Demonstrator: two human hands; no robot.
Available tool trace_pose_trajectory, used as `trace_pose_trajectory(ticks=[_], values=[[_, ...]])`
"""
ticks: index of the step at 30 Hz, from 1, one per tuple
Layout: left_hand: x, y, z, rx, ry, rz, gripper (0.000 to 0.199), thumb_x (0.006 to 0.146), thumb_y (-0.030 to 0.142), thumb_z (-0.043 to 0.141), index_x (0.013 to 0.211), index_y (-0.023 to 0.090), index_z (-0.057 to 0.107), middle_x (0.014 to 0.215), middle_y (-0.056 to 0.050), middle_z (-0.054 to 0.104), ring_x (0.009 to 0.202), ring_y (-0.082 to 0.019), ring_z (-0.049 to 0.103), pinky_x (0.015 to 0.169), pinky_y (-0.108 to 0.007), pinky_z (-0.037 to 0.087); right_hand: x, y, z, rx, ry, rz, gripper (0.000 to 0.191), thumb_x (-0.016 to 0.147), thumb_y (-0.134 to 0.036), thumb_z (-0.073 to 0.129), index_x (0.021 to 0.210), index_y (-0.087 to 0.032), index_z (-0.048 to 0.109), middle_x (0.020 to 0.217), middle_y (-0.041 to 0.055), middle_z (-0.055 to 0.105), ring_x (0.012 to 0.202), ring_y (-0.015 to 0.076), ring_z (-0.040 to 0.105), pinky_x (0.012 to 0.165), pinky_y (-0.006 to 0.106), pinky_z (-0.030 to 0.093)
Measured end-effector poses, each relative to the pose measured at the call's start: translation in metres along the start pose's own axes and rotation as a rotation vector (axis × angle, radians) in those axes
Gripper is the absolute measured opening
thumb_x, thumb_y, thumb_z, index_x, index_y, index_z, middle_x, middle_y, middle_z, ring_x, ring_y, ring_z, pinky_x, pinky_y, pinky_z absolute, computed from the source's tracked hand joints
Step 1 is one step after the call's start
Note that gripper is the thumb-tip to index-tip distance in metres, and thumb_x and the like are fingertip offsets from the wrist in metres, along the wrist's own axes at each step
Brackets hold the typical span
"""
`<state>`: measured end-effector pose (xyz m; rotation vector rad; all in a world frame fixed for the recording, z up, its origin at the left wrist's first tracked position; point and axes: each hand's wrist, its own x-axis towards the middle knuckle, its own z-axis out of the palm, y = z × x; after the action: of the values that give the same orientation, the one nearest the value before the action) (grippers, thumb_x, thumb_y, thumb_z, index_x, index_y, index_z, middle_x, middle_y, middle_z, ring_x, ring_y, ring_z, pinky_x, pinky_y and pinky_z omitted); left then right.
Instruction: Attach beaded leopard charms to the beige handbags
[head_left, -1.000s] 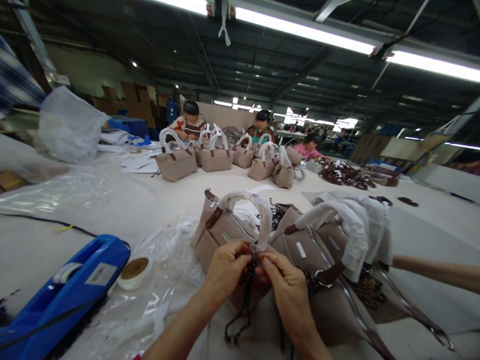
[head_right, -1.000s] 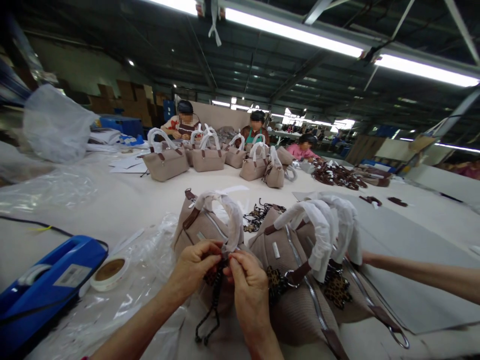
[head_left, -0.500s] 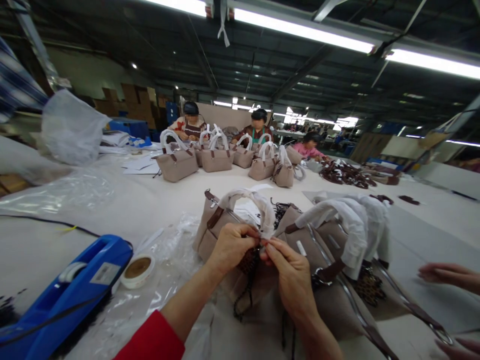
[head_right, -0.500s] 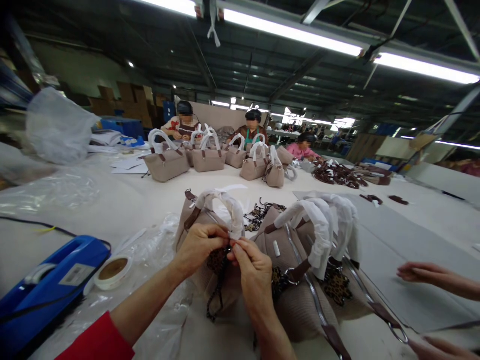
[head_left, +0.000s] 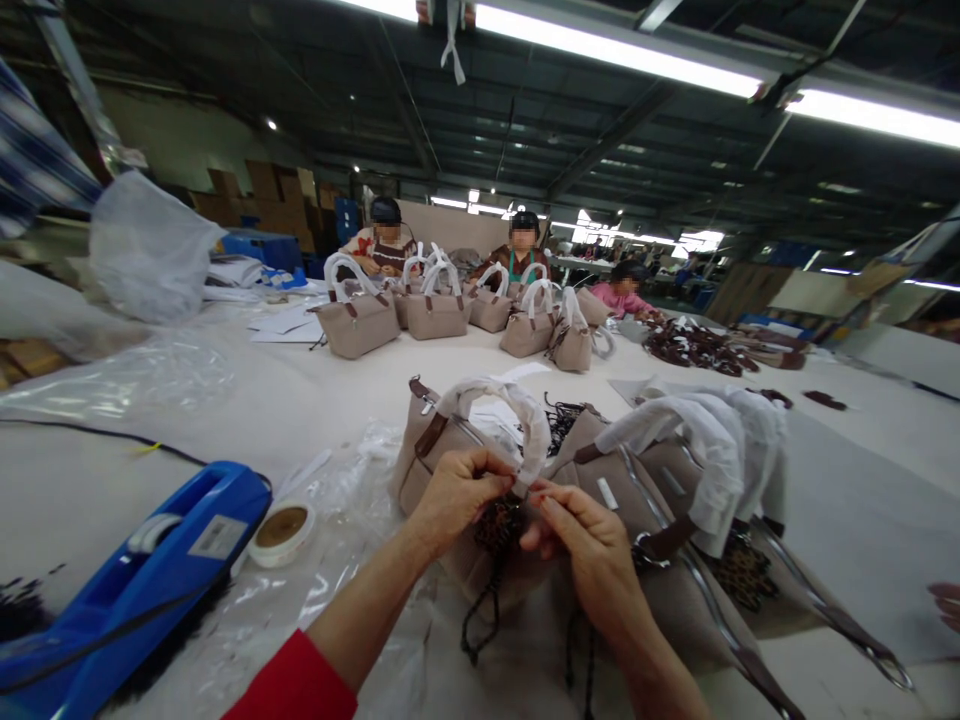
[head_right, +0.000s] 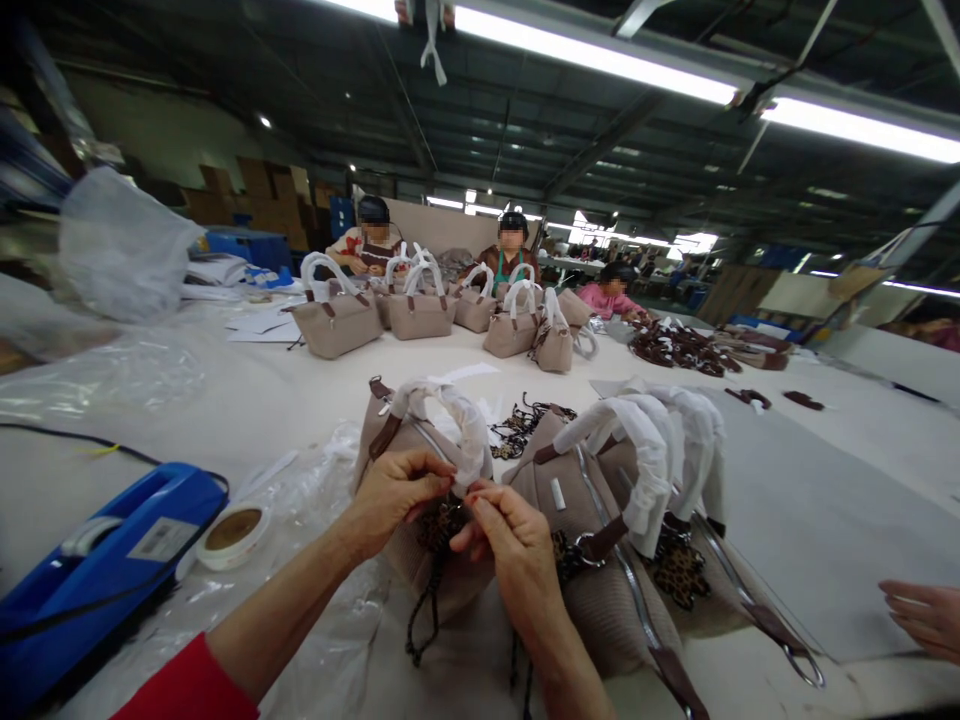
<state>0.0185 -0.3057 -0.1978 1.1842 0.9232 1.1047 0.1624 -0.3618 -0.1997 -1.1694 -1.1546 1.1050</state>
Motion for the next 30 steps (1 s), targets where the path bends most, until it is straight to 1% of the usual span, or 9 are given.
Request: trace_pose_trajectory(ticks=[4, 7, 9, 10, 13, 18, 21, 26, 30], values=[[-0.004, 0.004, -0.001, -0.06, -0.03, -0.027, 0.014, 0.058, 0.023, 0.069, 0.066, 0.012, 0.066, 0.048, 0.005, 0.054, 0.033, -0.001, 0.03, 0.032, -0.016, 0.016, -0.002, 0.001, -0.006, 0.032, -0.132, 0.037, 0.024, 0.074, -0.036, 0.062, 0.067, -0.013, 0.062, 0.064, 0.005, 0.07, 0.045, 0.0084, 0.052, 0.046, 0.019, 0.039], [-0.006, 0.005, -0.004, -0.154, -0.004, -0.025, 0.014, 0.058, 0.024, 0.07, 0.063, 0.013, 0.062, 0.064, 0.001, 0.066, 0.033, 0.001, 0.031, 0.032, -0.015, 0.015, -0.002, 0.005, -0.008, 0.097, -0.141, 0.033, 0.023, 0.074, -0.035, 0.063, 0.068, -0.013, 0.065, 0.067, 0.0055, 0.07, 0.046, 0.0076, 0.05, 0.047, 0.019, 0.038], [-0.008, 0.001, -0.006, -0.231, 0.027, -0.029, 0.015, 0.057, 0.023, 0.07, 0.061, 0.013, 0.059, 0.074, -0.003, 0.07, 0.032, 0.002, 0.032, 0.033, -0.015, 0.015, -0.002, 0.009, -0.009, 0.127, -0.058, 0.015, 0.022, 0.074, -0.035, 0.064, 0.07, -0.014, 0.067, 0.068, 0.0044, 0.069, 0.049, 0.0076, 0.051, 0.048, 0.019, 0.038], [-0.009, -0.002, -0.006, -0.258, 0.048, -0.035, 0.016, 0.056, 0.023, 0.071, 0.06, 0.013, 0.059, 0.074, -0.005, 0.07, 0.031, 0.001, 0.033, 0.033, -0.016, 0.016, -0.003, 0.011, -0.008, 0.14, 0.003, 0.004, 0.022, 0.074, -0.035, 0.065, 0.072, -0.014, 0.068, 0.067, 0.0034, 0.068, 0.051, 0.0077, 0.05, 0.049, 0.019, 0.038], [-0.015, -0.012, -0.006, -0.262, 0.113, -0.056, 0.018, 0.054, 0.025, 0.071, 0.061, 0.012, 0.06, 0.062, -0.006, 0.069, 0.03, -0.001, 0.037, 0.034, -0.016, 0.019, -0.006, 0.017, -0.006, 0.199, 0.162, -0.018, 0.025, 0.072, -0.036, 0.068, 0.083, -0.014, 0.069, 0.06, 0.0012, 0.065, 0.052, 0.0086, 0.051, 0.047, 0.019, 0.038], [-0.024, -0.02, -0.004, -0.189, 0.16, -0.044, 0.017, 0.057, 0.026, 0.07, 0.064, 0.011, 0.065, 0.053, -0.003, 0.065, 0.034, -0.004, 0.041, 0.037, -0.017, 0.025, -0.012, 0.02, -0.002, 0.366, 0.264, 0.031, 0.031, 0.062, -0.037, 0.076, 0.085, -0.016, 0.068, 0.069, 0.0041, 0.07, 0.052, 0.0121, 0.06, 0.046, 0.02, 0.044], [-0.03, -0.019, -0.002, -0.09, 0.163, -0.011, 0.017, 0.061, 0.028, 0.066, 0.067, 0.012, 0.067, 0.053, -0.001, 0.063, 0.038, -0.005, 0.043, 0.04, -0.018, 0.028, -0.013, 0.02, 0.0, 0.399, 0.296, 0.023, 0.033, 0.061, -0.035, 0.077, 0.086, -0.018, 0.065, 0.063, 0.0021, 0.069, 0.048, 0.0126, 0.061, 0.044, 0.021, 0.046], [-0.037, -0.019, 0.001, 0.084, 0.1, 0.028, 0.019, 0.066, 0.032, 0.061, 0.07, 0.015, 0.068, 0.05, 0.002, 0.057, 0.043, -0.007, 0.044, 0.043, -0.02, 0.032, -0.016, 0.024, 0.003, 0.288, 0.284, -0.088, 0.025, 0.068, -0.037, 0.071, 0.084, -0.019, 0.064, 0.058, -0.0005, 0.067, 0.043, 0.0102, 0.058, 0.043, 0.019, 0.047], [-0.039, -0.022, 0.002, 0.217, 0.039, 0.097, 0.016, 0.071, 0.029, 0.058, 0.072, 0.017, 0.069, 0.054, 0.002, 0.057, 0.053, -0.01, 0.051, 0.053, -0.02, 0.039, -0.018, 0.026, 0.005, 0.129, 0.245, -0.148, 0.021, 0.073, -0.037, 0.067, 0.083, -0.018, 0.064, 0.052, -0.003, 0.062, 0.038, 0.0077, 0.052, 0.038, 0.017, 0.043]])
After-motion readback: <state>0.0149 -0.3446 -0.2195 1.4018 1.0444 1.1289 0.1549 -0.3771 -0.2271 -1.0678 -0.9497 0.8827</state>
